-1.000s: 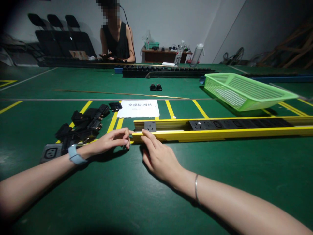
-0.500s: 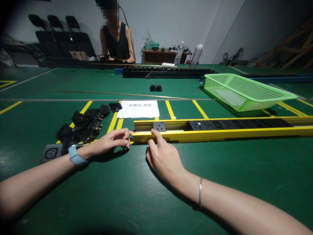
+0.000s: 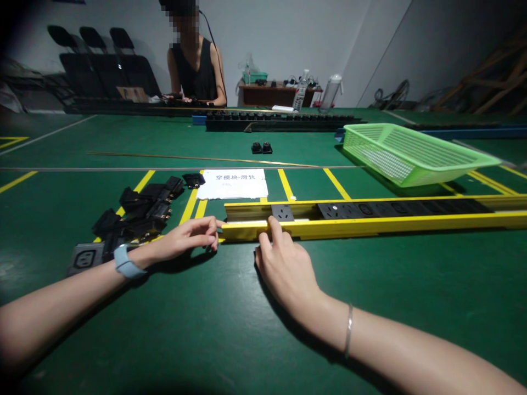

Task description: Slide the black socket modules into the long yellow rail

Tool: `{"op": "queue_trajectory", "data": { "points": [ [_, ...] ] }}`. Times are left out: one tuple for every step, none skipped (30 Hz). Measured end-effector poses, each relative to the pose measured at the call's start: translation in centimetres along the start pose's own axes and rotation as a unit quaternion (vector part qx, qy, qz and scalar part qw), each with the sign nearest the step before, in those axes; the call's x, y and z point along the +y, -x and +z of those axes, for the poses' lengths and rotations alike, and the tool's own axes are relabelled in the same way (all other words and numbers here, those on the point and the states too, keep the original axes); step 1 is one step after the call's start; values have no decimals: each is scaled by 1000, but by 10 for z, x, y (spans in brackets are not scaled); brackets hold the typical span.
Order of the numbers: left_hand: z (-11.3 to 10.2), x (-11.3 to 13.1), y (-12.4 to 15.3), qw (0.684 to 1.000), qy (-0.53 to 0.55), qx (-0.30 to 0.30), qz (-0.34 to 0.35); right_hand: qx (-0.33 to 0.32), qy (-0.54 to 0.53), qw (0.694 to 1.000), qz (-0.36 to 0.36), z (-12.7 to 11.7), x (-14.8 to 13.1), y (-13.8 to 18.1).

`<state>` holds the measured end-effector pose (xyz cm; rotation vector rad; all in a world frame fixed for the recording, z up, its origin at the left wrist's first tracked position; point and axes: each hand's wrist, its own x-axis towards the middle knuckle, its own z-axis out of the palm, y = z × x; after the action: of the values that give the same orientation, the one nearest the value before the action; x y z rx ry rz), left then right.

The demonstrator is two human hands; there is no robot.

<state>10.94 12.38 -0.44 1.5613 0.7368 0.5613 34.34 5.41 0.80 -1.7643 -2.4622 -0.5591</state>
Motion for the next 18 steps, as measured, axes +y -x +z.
{"op": "queue_trajectory", "data": {
  "points": [
    [0, 0, 0, 1000, 0, -1, 0, -6, 2, 1000, 2, -1, 0, 0],
    [0, 0, 0, 1000, 1, -2, -1, -12, 4, 1000, 5, -3, 1, 0],
    [0, 0, 0, 1000, 1, -1, -3, -18, 5, 1000, 8, -4, 1, 0],
    [0, 0, 0, 1000, 1, 0, -5, -23, 6, 1000, 11, -6, 2, 0],
    [0, 0, 0, 1000, 1, 1, -7, -28, 6, 999, 15, -7, 3, 0],
    [0, 0, 0, 1000, 1, 3, -8, -33, 6, 999, 17, -9, 3, 0],
    [0, 0, 0, 1000, 1, 4, -8, -37, 7, 999, 21, -11, 4, 0],
    [0, 0, 0, 1000, 2, 5, -8, -42, 8, 999, 25, -12, 5, 0],
    [-1, -1, 0, 1000, 4, 4, -8, -47, 10, 998, 29, -14, 6, 0],
    [-1, -1, 0, 1000, 5, 4, -7, -52, 13, 998, 33, -15, 6, 0],
    [-1, -1, 0, 1000, 7, 2, -7, -57, 16, 998, 37, -16, 7, 0],
    [-1, -1, 0, 1000, 9, 2, -6, -61, 18, 997, 41, -17, 7, 0],
    [-1, -1, 0, 1000, 10, 1, -6, -65, 19, 997, 43, -18, 7, 1],
    [-1, -1, 0, 1000, 11, 1, -7, -69, 20, 996, 44, -19, 8, 1],
    [-1, -1, 0, 1000, 11, 1, -8, -72, 21, 996, 45, -20, 8, 1],
    [-1, -1, 0, 1000, 11, 2, -10, -76, 22, 996, 45, -21, 8, 1],
    [-1, 0, 0, 1000, 10, 3, -11, -79, 23, 996, 45, -22, 9, 1],
    [0, 0, 0, 1000, 8, 4, -12, -81, 24, 995, 45, -22, 9, 1]
  ]
}}
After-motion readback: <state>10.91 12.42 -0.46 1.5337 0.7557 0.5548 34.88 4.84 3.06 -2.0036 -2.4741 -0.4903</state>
